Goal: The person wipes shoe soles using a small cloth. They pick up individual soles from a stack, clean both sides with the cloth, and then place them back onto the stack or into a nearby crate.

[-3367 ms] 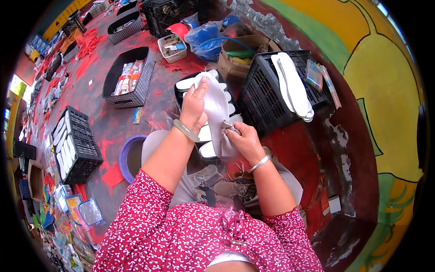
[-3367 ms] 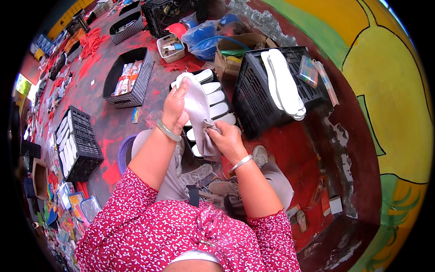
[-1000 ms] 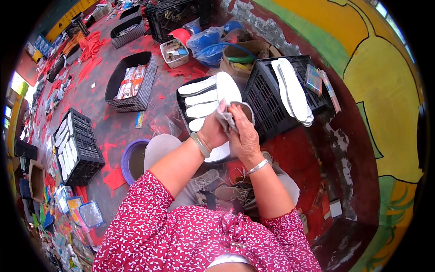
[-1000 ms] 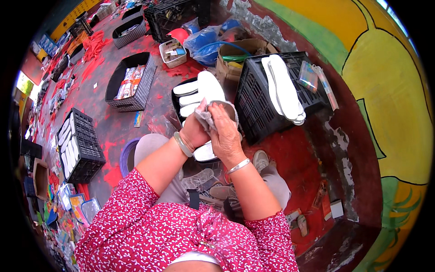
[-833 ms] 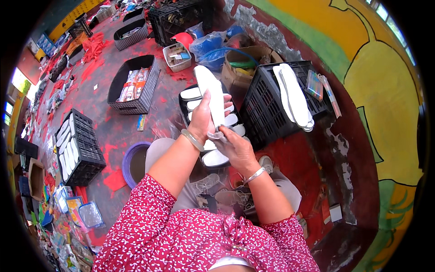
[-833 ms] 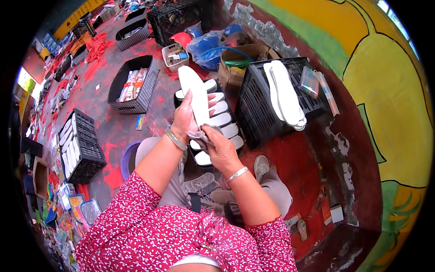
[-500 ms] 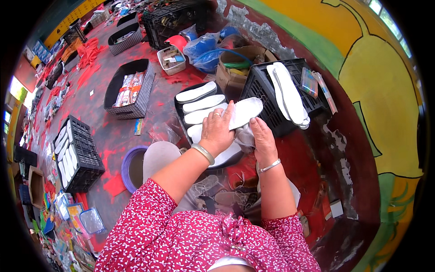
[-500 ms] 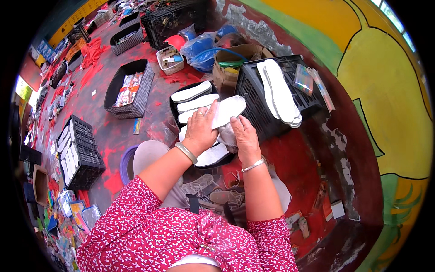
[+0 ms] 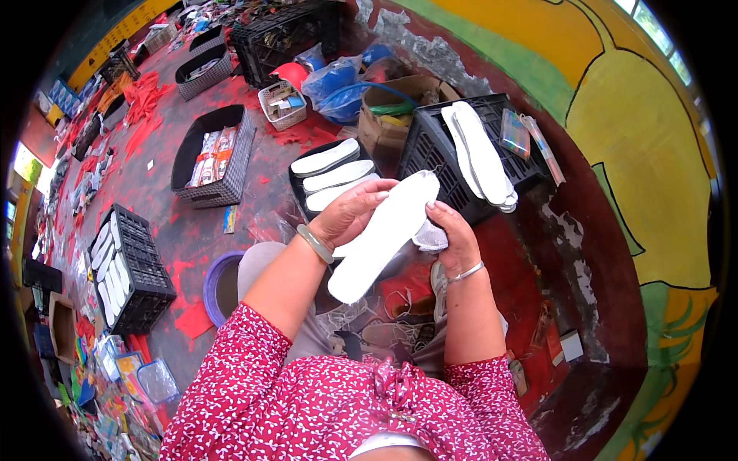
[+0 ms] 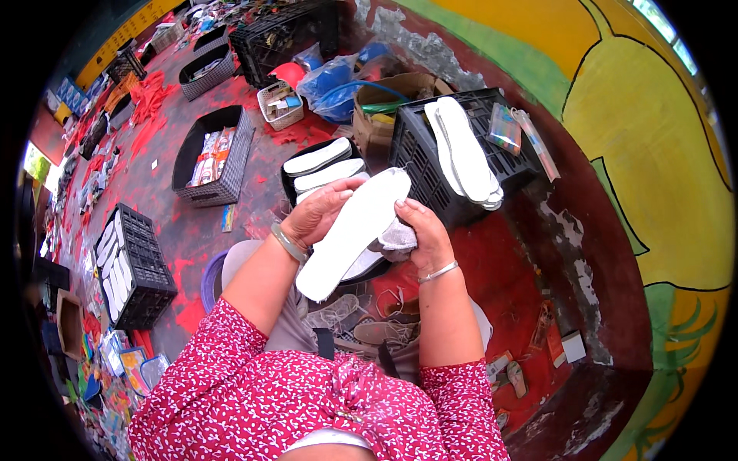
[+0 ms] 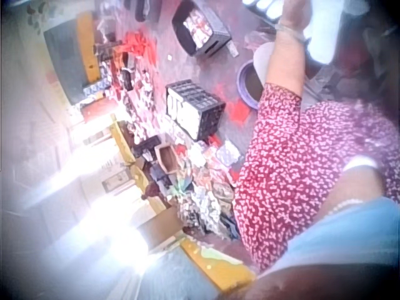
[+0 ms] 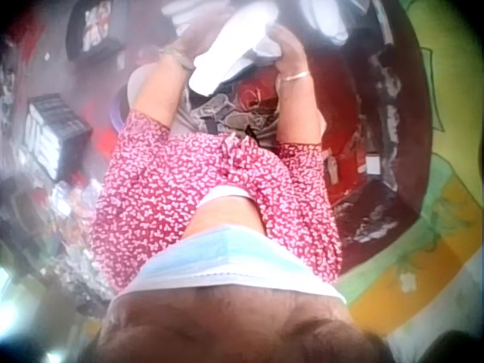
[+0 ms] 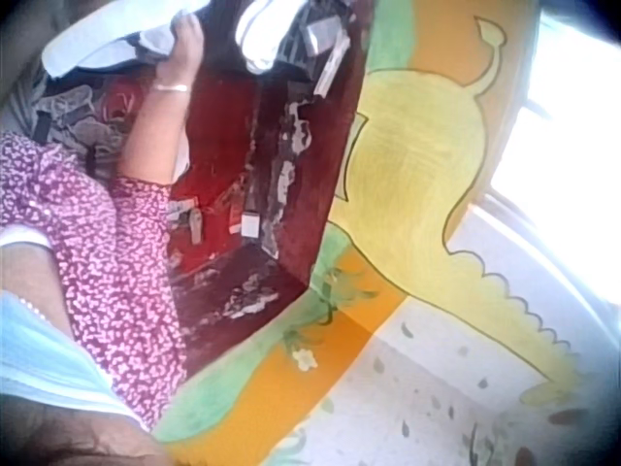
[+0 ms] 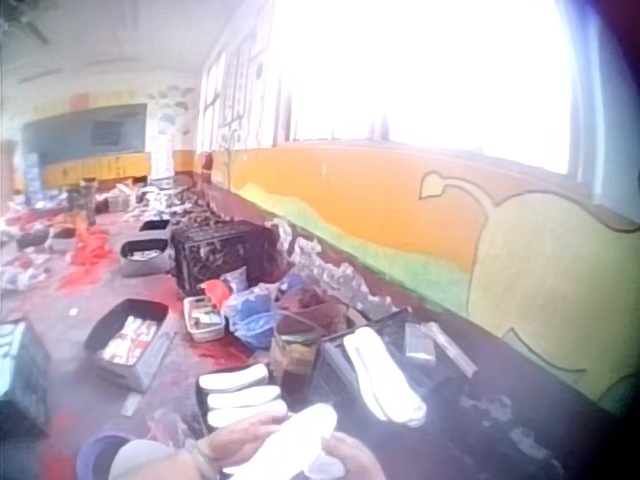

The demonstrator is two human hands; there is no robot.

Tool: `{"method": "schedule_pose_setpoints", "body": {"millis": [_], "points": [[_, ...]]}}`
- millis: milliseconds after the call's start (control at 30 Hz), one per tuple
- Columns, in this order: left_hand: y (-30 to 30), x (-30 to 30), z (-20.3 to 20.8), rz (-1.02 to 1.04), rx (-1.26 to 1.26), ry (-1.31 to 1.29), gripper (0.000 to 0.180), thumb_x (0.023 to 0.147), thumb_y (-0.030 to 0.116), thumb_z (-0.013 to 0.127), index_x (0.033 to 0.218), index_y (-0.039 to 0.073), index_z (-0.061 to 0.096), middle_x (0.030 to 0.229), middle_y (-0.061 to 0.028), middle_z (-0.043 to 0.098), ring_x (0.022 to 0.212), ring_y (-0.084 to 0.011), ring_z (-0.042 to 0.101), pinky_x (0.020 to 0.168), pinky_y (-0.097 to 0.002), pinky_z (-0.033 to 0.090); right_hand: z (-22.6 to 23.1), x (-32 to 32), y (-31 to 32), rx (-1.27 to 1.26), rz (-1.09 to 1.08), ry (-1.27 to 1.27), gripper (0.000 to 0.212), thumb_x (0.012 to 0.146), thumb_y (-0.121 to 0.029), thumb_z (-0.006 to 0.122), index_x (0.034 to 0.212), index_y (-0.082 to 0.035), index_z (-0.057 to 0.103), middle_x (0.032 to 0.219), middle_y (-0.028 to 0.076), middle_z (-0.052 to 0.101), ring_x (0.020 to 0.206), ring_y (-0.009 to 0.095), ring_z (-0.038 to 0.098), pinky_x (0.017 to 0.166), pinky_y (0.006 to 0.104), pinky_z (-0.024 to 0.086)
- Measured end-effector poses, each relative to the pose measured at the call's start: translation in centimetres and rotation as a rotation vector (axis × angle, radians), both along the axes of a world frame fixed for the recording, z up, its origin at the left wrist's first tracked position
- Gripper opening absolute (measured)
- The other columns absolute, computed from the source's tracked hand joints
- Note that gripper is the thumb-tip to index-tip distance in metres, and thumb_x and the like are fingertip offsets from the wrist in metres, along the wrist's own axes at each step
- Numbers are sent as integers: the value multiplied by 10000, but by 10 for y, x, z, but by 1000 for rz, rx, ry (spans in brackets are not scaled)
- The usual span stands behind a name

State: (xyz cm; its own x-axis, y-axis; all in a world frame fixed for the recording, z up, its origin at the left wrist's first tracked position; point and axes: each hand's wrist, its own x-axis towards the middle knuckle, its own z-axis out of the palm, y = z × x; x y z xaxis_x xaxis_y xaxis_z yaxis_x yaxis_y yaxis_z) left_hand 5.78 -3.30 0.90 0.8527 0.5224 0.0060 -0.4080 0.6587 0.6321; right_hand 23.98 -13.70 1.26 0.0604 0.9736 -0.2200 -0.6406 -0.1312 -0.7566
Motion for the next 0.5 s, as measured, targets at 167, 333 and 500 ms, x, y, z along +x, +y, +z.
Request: {"method": "schedule_pose_setpoints", "body": {"millis": [167, 333, 500], "points": [[-12, 3, -17, -100, -71, 96, 524, 884, 53, 519, 1376, 13, 343, 1174, -140, 579, 1013, -225, 620, 891, -357, 502, -12, -10, 4, -93, -38, -159, 225, 914, -172, 589, 1041, 11, 622, 920, 42, 650, 804, 91, 601, 700, 230, 482], [-1, 4, -33, 53, -162, 41, 621, 812, -46, 475, 1403, 40, 303, 1233, -169, 533, 1062, -282, 589, 924, -388, 489, -9, 0, 8, 66, -390, -302, 299, 934, -140, 537, 1187, 20, 527, 1020, 64, 615, 830, 100, 596, 732, 255, 501], [-13, 7, -35, 54, -139, -3, 471, 859, 28, 505, 1318, 90, 420, 1199, -107, 549, 1065, -248, 575, 916, -362, 485, -12, -46, 7, 592, -333, -1305, 443, 804, 9, 579, 1242, -36, 530, 1215, 127, 561, 1151, 247, 522, 944, 347, 421]]}}
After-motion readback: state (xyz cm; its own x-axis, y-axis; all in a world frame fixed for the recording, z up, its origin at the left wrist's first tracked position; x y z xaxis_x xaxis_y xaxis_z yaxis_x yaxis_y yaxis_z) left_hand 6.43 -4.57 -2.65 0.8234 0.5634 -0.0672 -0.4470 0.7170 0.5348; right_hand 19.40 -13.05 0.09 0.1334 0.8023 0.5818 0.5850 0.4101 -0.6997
